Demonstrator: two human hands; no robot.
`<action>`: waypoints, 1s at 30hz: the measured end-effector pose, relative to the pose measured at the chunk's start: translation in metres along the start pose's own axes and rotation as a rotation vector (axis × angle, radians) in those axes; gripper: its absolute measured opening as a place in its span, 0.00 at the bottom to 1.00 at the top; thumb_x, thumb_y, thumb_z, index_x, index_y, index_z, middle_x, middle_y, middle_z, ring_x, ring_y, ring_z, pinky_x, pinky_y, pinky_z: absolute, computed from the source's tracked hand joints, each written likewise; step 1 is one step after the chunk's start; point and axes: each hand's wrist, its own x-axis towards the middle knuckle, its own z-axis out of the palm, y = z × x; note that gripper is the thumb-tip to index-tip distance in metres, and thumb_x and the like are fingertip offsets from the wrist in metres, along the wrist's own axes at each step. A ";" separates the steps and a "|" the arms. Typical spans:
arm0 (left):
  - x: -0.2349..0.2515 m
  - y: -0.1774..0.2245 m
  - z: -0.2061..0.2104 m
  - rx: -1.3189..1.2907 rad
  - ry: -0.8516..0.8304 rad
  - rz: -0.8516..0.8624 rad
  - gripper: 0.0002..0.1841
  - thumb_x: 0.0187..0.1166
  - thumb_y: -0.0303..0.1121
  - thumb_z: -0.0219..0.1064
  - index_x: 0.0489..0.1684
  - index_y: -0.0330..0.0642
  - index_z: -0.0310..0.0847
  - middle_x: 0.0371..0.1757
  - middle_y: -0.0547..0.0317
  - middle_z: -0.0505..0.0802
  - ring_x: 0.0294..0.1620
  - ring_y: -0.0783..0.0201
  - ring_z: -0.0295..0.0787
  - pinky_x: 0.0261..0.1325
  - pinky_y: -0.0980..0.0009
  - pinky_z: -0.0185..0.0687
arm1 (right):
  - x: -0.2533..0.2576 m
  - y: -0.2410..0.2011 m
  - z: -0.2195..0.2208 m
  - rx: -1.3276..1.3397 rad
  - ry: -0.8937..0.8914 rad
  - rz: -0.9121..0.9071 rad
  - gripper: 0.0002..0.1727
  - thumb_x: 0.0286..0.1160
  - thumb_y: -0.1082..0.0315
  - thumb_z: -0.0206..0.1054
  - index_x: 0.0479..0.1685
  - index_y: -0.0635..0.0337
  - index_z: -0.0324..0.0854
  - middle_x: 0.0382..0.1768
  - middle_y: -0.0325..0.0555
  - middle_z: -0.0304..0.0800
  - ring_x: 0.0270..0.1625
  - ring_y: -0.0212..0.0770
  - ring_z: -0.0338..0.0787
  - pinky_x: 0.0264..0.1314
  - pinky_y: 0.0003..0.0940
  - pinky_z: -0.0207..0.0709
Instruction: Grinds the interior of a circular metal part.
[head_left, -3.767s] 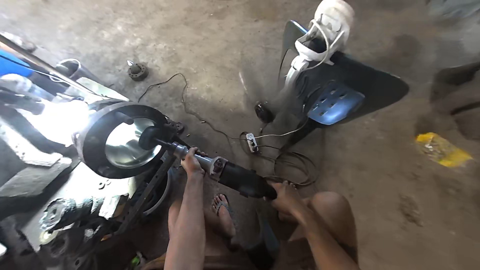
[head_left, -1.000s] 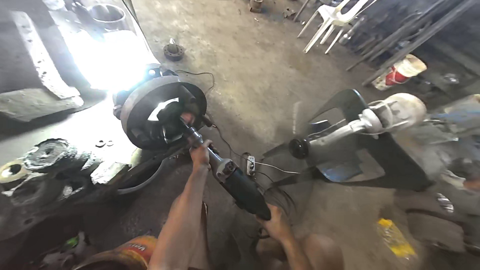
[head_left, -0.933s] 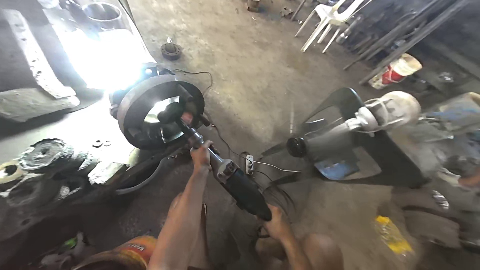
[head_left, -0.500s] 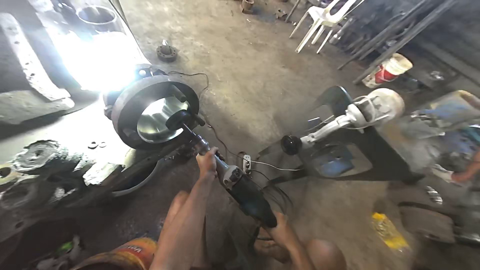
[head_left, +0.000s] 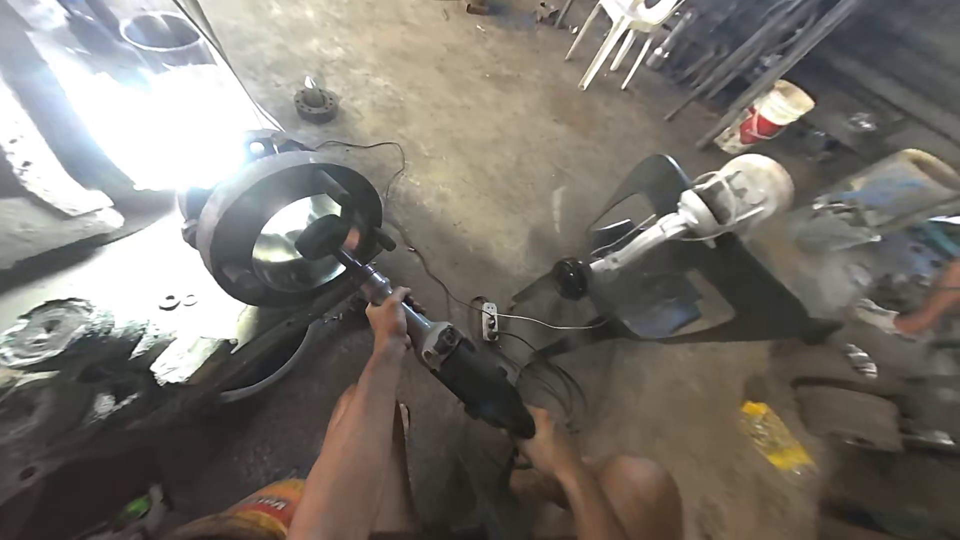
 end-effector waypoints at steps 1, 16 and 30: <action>-0.001 -0.003 0.001 0.002 -0.004 0.008 0.13 0.73 0.28 0.71 0.49 0.34 0.76 0.23 0.49 0.87 0.19 0.55 0.88 0.24 0.57 0.90 | 0.000 0.004 0.001 0.002 0.006 -0.004 0.26 0.63 0.42 0.79 0.59 0.44 0.89 0.50 0.44 0.96 0.57 0.47 0.94 0.65 0.59 0.85; -0.013 -0.016 0.006 0.013 -0.026 -0.020 0.12 0.73 0.28 0.71 0.47 0.34 0.77 0.24 0.49 0.87 0.19 0.55 0.87 0.25 0.58 0.90 | -0.013 0.015 -0.006 0.022 -0.013 0.036 0.24 0.63 0.44 0.79 0.57 0.44 0.90 0.49 0.43 0.96 0.56 0.45 0.94 0.64 0.57 0.85; -0.009 -0.014 -0.006 0.078 -0.044 0.028 0.10 0.71 0.31 0.70 0.44 0.40 0.77 0.24 0.54 0.86 0.21 0.58 0.87 0.28 0.57 0.89 | -0.012 0.008 0.004 -0.029 -0.074 0.009 0.29 0.59 0.42 0.78 0.61 0.42 0.88 0.55 0.44 0.95 0.63 0.50 0.91 0.68 0.64 0.81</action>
